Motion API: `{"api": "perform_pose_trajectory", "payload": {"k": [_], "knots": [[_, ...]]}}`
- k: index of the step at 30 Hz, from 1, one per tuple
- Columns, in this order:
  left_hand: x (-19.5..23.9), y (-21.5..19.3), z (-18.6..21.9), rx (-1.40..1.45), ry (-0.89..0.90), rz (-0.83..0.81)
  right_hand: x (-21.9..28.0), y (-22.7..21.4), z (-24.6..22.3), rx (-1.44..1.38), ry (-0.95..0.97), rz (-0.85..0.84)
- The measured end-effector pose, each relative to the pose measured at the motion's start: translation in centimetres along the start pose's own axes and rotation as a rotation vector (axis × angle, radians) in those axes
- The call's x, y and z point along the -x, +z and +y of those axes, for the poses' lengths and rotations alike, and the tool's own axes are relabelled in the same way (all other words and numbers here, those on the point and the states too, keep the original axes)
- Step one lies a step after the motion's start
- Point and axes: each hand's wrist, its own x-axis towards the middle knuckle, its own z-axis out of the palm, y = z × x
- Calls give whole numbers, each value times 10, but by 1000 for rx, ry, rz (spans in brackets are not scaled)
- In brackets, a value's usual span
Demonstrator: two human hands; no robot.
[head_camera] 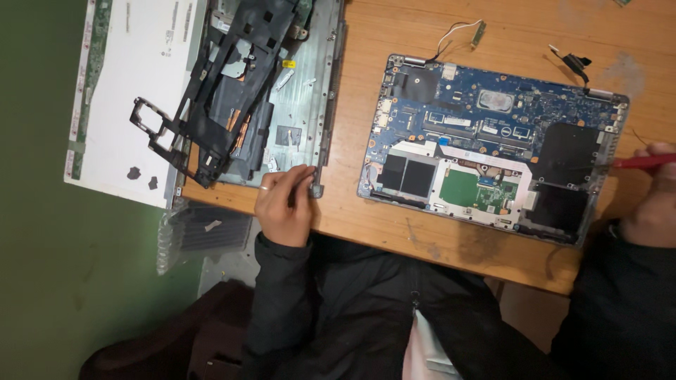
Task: The person works on a disassembled laptop, using a red-handled screwdriver to remove screws and detach a blue circuit board. They then use a toothbrush to clean the board and tweezers to remove small components from its surface.
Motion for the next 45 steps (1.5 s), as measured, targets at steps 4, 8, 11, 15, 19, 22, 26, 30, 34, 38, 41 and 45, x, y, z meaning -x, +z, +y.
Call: {"api": "perform_pose_trajectory", "payload": {"k": [4, 8, 11, 15, 19, 22, 26, 30, 34, 38, 41, 45], "knots": [[-3, 2, -2, -3, 13, -16, 0, 0, -3, -32, 15, -16], [-2, 0, -4, 4, -27, -22, 2, 4, -6, -35, 30, 66], [-3, -2, -5, 14, 5, -40, 4, 3, -5, -102, 37, 66], [-4, 0, -6, 19, 28, -78, 2, 4, -2, -144, 1, 95], [-5, 3, -6, 61, 11, -94, 5, 0, -9, -105, 18, 77], [-4, 1, -9, -19, 66, -62, 6, 4, -16, -165, 39, 108], [3, -6, -10, -75, 9, 27, 4, 8, -20, -179, 49, 157], [0, -11, -12, -121, 51, 24, 7, 5, -18, -191, 50, 141], [-3, -11, -5, -120, 105, -14, 12, 1, -4, -120, 21, 159], [-3, -6, 11, -52, 136, -39, 9, -5, 14, -158, 25, 225], [-7, 4, 23, -3, 144, -68, 4, -12, 16, -139, -10, 210], [-17, 14, 34, -13, 160, -124, 1, -14, -3, 89, -36, 241]]}}
